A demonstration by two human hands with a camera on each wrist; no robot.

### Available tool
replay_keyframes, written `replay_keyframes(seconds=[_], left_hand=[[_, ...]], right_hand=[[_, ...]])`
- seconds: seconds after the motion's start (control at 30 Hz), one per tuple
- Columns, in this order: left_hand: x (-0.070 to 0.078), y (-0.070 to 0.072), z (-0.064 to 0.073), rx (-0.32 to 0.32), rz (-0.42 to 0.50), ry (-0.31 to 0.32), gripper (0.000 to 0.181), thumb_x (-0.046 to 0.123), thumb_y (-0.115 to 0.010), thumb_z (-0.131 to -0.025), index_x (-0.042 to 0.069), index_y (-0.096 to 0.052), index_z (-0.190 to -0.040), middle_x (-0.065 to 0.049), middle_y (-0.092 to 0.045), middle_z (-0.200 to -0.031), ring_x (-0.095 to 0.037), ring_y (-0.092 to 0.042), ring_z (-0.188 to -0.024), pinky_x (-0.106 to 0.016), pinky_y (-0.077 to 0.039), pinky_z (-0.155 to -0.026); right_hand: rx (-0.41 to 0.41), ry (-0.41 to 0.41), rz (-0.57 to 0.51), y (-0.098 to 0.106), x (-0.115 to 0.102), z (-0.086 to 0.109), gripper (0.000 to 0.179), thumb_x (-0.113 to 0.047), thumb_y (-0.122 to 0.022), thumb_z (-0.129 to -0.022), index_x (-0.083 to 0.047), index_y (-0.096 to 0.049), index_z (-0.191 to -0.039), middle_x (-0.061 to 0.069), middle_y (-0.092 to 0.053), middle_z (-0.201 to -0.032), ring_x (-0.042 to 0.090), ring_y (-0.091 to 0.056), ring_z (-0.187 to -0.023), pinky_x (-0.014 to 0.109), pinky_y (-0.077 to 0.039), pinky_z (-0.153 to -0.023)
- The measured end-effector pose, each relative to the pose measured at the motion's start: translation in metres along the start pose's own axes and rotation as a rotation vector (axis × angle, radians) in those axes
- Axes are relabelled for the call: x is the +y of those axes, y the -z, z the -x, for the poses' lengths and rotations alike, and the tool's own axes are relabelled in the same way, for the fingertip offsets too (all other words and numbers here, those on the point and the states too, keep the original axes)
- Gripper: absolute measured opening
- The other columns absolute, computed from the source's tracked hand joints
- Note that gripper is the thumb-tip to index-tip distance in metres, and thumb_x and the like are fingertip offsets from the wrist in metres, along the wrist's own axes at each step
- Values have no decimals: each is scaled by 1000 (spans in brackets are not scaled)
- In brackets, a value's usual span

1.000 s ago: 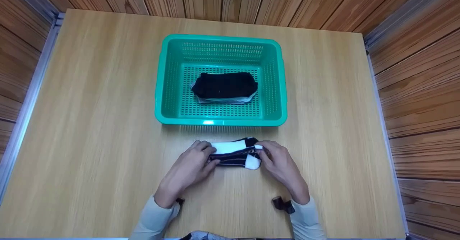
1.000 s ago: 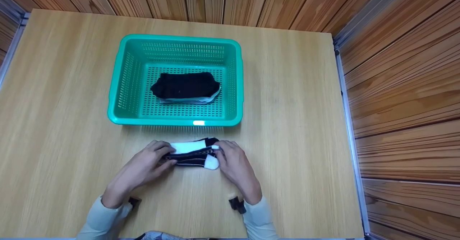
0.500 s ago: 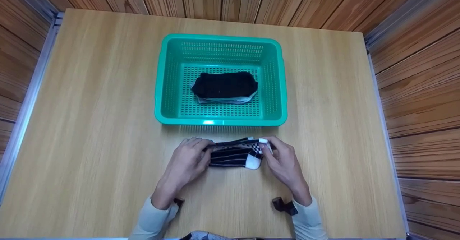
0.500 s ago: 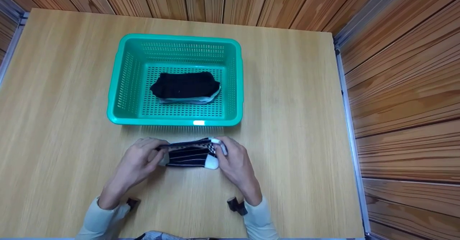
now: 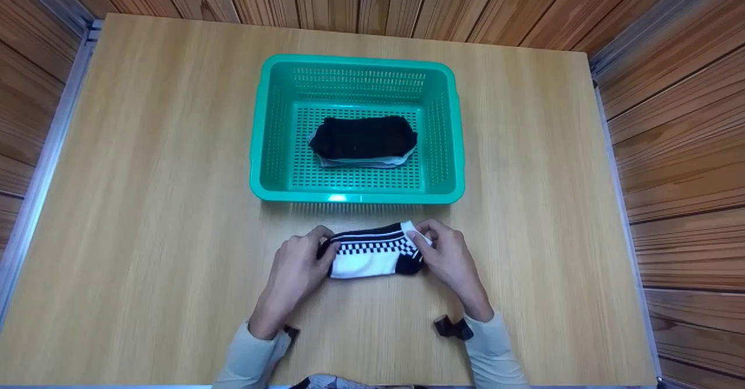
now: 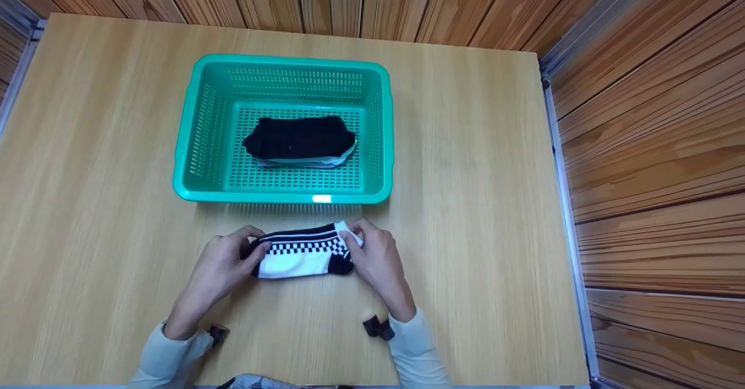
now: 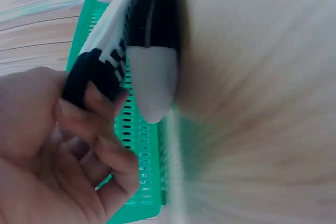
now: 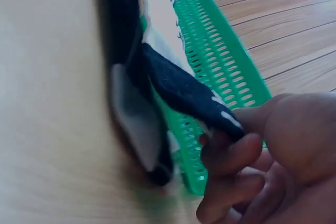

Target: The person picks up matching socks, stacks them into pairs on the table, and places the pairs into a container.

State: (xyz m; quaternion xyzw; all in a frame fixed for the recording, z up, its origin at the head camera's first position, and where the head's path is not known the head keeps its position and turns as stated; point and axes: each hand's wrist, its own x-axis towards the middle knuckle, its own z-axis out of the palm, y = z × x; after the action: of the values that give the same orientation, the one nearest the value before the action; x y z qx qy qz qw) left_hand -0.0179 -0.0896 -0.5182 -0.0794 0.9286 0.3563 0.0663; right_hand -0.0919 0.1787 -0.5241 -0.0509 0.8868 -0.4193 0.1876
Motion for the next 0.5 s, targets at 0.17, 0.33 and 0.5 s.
replay_keyframes(seconds=[0.17,0.33,0.5], left_hand=[[-1,-4,-3,-58,-87,61,22,24,-75,-98,7,-76,-114,-8,-77,-85,-15,-60,-65,-31,-52,-61],[-2,-3,-3,-68,-61,82,22,24,-74,-99,8,-74,-114,-7,-77,-90,-15,-63,-70,-32,-54,-66],[-4,0,0,-30,-47,92,33,30,-74,-98,5,-70,-120,-7,-67,-87,-18,-57,-69,-33,-47,-61]], right_hand=[[21,-8,122,-8,2,-4,15,-21,-72,-100,-8,-75,-108,0,-61,-77,11,-48,-61,22,-36,-55],[63,23,176,-9,0,-3,17,-24,-73,-100,-8,-74,-106,2,-64,-81,12,-50,-65,23,-39,-59],[76,36,186,-3,-3,1,26,-30,-73,-100,-7,-70,-112,5,-64,-99,16,-58,-82,27,-48,-73]])
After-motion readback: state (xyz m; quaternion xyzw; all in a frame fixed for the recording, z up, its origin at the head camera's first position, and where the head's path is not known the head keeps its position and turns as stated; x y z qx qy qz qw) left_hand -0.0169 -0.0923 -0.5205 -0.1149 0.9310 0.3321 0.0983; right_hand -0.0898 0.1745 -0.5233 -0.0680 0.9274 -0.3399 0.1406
